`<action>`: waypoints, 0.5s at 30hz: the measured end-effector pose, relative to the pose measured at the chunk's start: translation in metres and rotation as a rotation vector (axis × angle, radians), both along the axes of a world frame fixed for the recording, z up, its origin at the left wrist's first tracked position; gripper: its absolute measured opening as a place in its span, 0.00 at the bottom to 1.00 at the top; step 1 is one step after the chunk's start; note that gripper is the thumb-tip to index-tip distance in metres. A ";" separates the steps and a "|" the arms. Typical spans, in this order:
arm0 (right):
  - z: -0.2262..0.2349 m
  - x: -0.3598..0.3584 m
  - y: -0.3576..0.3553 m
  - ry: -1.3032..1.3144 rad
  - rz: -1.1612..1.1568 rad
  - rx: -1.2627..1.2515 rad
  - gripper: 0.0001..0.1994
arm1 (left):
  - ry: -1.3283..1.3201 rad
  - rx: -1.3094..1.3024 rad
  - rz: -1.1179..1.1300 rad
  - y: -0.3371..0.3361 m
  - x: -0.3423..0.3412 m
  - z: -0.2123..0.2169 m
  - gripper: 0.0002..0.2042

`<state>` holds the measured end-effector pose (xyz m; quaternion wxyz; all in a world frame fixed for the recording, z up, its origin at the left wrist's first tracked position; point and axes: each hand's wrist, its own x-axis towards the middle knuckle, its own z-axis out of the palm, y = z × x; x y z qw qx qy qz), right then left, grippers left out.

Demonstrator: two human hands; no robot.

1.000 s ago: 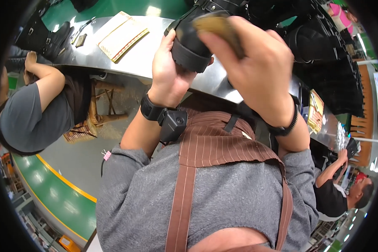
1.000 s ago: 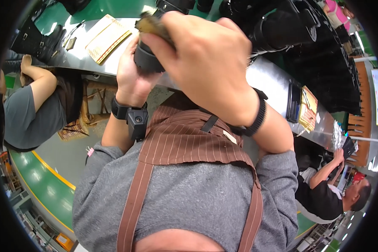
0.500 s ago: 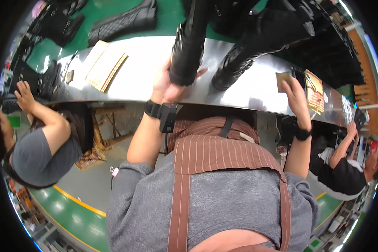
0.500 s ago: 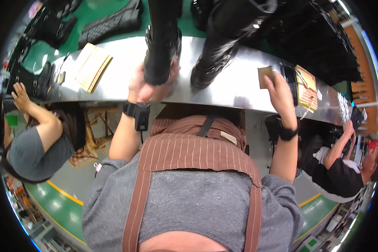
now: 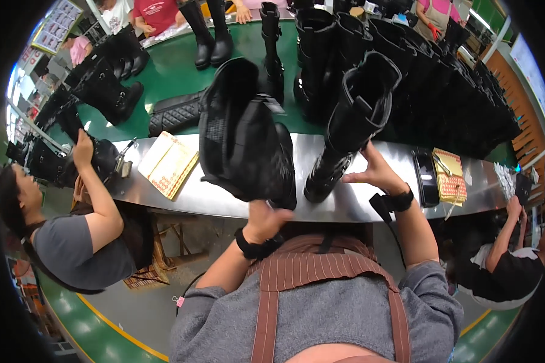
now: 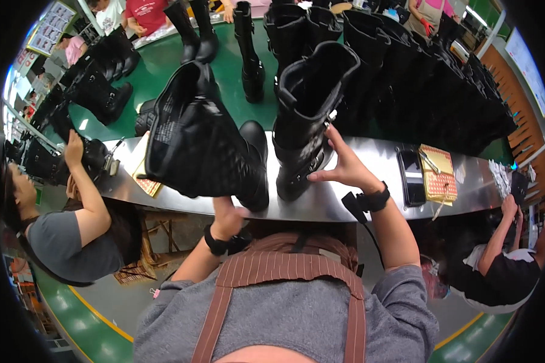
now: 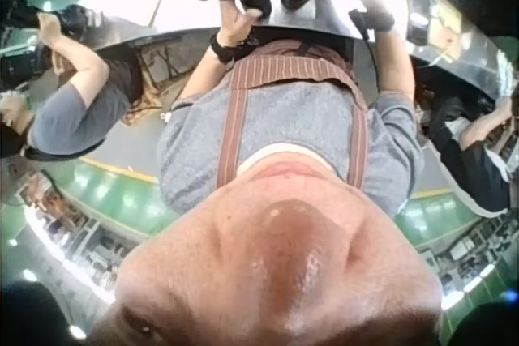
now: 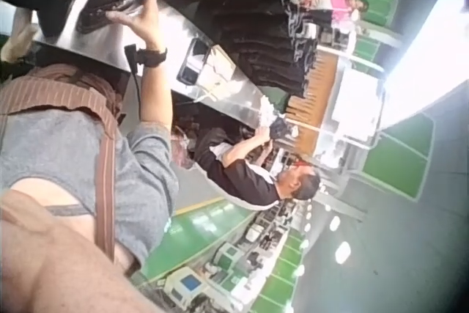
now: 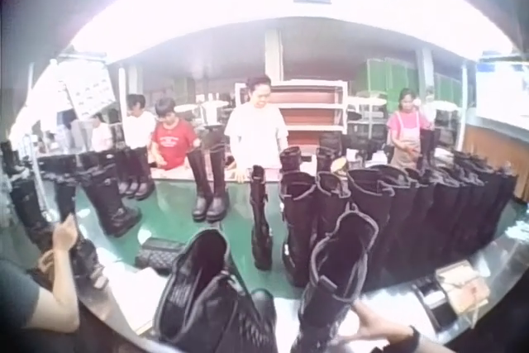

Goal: Checking the quality of and polishing finished black leather boots on a manufacturing line.

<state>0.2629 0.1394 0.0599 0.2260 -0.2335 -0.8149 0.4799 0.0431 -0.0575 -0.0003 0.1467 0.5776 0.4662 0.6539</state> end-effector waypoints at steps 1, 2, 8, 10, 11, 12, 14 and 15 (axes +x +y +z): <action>-0.004 -0.006 0.004 0.063 0.051 -0.024 0.55 | 0.014 -0.226 0.035 0.001 0.004 0.005 0.48; -0.009 -0.010 0.007 0.068 0.073 -0.079 0.53 | 0.062 -0.376 0.064 0.001 0.007 0.009 0.55; -0.025 -0.034 -0.015 0.200 0.028 -0.090 0.46 | -0.066 -0.125 0.095 0.026 0.027 0.042 0.46; -0.021 -0.039 -0.028 0.192 -0.041 0.066 0.47 | -0.131 -0.117 0.279 0.030 0.027 0.052 0.34; -0.016 -0.038 -0.032 0.166 -0.028 0.094 0.48 | -0.169 -0.165 0.323 0.031 0.026 0.057 0.33; -0.012 -0.037 -0.034 0.172 -0.026 0.087 0.48 | -0.213 -0.216 0.379 0.032 0.024 0.061 0.32; -0.006 -0.034 -0.033 0.099 0.054 0.104 0.47 | -0.338 -0.261 0.288 0.033 0.024 0.066 0.36; -0.005 -0.034 -0.031 0.079 0.057 0.088 0.47 | -0.215 -0.174 0.357 0.034 0.024 0.068 0.46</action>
